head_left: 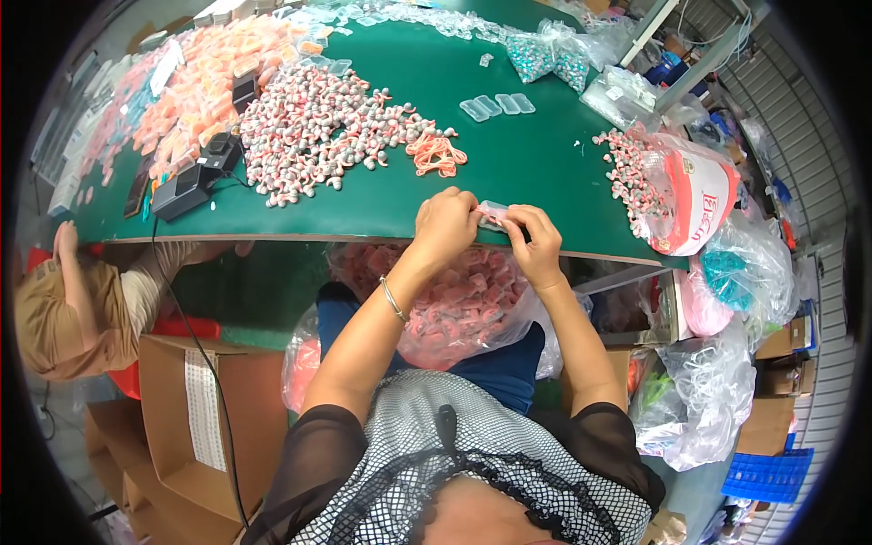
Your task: Packing small pink items into clear plastic containers.
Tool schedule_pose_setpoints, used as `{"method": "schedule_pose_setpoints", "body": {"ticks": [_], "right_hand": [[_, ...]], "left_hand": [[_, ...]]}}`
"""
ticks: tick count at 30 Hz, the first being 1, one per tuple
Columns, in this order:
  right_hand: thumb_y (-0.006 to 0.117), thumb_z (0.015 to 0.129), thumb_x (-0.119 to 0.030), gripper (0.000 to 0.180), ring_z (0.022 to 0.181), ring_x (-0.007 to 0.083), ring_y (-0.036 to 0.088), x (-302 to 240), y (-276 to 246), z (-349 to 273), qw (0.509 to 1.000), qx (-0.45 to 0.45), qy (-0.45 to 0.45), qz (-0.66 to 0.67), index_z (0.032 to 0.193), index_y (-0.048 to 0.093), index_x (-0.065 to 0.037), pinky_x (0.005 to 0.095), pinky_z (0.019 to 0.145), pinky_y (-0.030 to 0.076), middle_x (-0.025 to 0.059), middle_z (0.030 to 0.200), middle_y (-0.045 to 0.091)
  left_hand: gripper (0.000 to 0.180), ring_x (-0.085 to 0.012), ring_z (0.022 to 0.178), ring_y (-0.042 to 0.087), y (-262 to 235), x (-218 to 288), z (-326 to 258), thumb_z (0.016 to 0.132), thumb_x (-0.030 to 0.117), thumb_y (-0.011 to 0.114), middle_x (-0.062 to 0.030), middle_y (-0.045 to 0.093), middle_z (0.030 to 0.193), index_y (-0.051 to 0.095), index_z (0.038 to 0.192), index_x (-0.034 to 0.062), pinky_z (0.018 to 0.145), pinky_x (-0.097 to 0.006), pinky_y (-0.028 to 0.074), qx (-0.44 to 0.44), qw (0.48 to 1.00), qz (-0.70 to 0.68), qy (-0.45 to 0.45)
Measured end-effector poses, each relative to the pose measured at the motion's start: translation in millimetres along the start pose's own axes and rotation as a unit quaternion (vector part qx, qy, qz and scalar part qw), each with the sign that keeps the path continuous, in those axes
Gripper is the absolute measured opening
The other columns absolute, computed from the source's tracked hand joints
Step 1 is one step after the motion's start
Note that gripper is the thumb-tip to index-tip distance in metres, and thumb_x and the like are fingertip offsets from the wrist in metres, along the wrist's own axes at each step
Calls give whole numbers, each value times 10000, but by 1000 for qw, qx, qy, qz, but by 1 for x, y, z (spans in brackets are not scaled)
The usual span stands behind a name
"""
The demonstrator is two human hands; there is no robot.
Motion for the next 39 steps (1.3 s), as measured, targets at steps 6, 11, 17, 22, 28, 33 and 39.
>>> {"method": "schedule_pose_setpoints", "body": {"ticks": [6,11,17,22,28,33,39], "right_hand": [[733,806,-35,126,875,297,675,2,1,0,1000,-1,-7,6,911,665,-28,374,757,547,131,909,683],[730,805,-16,125,869,291,678,-1,-1,1,1000,2,-4,11,907,659,-23,367,756,550,133,914,685],[729,809,-8,121,873,287,682,3,2,-2,1000,13,17,23,908,660,-17,355,751,551,139,926,684],[727,812,-10,122,881,290,681,1,3,-2,1000,18,-3,22,912,657,-15,360,766,550,141,926,683],[724,814,-6,126,896,296,678,0,4,-4,999,30,-15,20,919,656,-14,364,784,549,139,930,681],[730,808,-6,133,898,296,679,1,5,-5,999,38,-19,15,918,655,-17,366,791,551,136,929,682],[733,796,4,141,895,296,680,-1,7,-5,998,44,-39,10,912,657,-21,370,792,555,132,919,681]], "left_hand": [[233,-332,833,655,0,2,3,853,263,654,-134,668,866,715,944,57,734,-440,503,-10,999,26,-25],[261,-327,846,675,-9,7,6,866,270,620,-142,700,873,712,961,46,751,-440,509,-72,995,-14,-71],[284,-327,893,687,1,-1,9,870,272,604,-149,720,913,716,990,41,791,-434,513,-54,995,-36,-78],[263,-318,904,693,1,-2,13,863,240,610,-144,727,911,720,1006,48,809,-427,514,-57,991,-62,-100],[203,-290,831,706,3,-3,16,798,200,680,-130,727,832,736,931,58,778,-404,526,-70,987,-48,-135],[189,-272,737,707,0,3,9,762,229,745,-124,716,749,748,834,54,703,-389,537,-31,988,-36,-148],[170,-281,668,700,10,15,-13,752,232,786,-115,718,735,761,805,73,656,-375,537,99,988,-40,-114]]}}
Point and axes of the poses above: each hand's wrist, its own z-axis towards the middle knuckle, its own y-axis out of the palm, x = y × z, the point moved 2 cm from there along z, towards the middle knuckle
